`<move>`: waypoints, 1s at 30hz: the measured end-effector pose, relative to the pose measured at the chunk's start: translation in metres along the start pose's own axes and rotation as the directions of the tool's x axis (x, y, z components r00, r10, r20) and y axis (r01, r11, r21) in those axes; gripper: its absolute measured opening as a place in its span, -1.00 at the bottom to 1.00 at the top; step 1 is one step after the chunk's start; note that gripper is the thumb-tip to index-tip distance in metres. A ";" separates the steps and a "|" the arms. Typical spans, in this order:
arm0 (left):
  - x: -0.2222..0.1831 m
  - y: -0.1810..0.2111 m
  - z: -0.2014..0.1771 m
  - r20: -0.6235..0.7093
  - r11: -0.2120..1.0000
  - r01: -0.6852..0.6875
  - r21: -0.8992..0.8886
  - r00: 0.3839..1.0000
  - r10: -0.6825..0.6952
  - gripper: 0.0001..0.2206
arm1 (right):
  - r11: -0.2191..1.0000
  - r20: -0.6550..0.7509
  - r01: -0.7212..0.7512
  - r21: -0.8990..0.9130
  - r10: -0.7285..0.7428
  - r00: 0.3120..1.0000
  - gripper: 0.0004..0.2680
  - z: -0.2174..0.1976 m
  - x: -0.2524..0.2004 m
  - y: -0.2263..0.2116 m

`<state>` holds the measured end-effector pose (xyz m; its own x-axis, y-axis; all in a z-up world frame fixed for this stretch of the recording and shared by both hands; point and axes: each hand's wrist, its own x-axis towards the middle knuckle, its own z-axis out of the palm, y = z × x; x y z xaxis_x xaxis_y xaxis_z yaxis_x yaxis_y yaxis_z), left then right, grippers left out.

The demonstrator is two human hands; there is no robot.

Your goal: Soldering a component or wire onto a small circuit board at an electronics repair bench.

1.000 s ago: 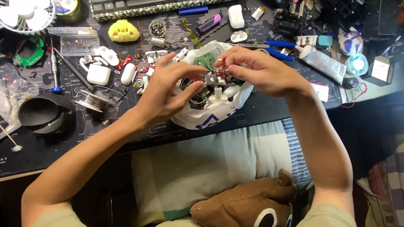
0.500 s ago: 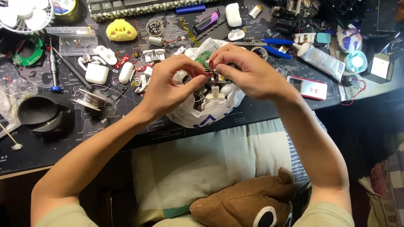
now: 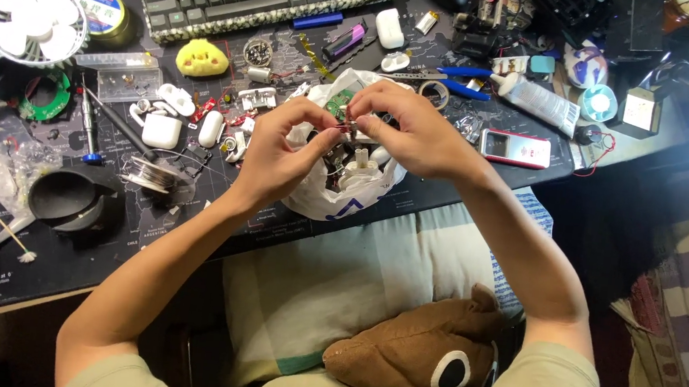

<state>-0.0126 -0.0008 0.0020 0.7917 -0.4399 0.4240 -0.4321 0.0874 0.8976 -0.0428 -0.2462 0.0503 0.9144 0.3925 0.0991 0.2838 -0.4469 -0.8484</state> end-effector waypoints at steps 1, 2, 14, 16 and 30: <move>0.000 0.001 0.000 -0.002 1.000 0.018 0.000 1.000 -0.018 -0.96 | 0.999 -0.028 0.028 -0.019 -0.029 0.999 -0.88 0.001 -0.002 0.001; -0.002 0.002 -0.001 0.006 1.000 0.007 -0.002 1.000 -0.007 -0.96 | 0.999 -0.039 0.030 -0.027 -0.031 0.999 -0.88 0.002 -0.003 -0.002; -0.015 -0.008 -0.015 -0.155 0.983 -0.102 0.151 0.980 0.125 -0.93 | 0.839 -0.274 0.033 -0.544 -0.215 0.937 -0.43 0.079 -0.029 -0.028; -0.013 -0.016 -0.017 -0.229 0.984 -0.127 0.125 0.961 0.153 -0.85 | 0.661 -0.296 -0.030 -0.750 -0.295 0.909 -0.54 0.108 -0.018 -0.002; -0.002 -0.029 -0.039 -0.190 0.954 -0.283 0.096 0.936 0.296 -0.83 | 0.805 -0.599 0.120 -0.581 -0.523 0.606 -0.93 0.039 -0.032 -0.036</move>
<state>0.0149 0.0328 -0.0202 0.6949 -0.2164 0.6858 -0.6776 0.1223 0.7252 -0.0931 -0.2111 0.0576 0.5786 -0.0097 0.8156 0.5063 -0.7797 -0.3684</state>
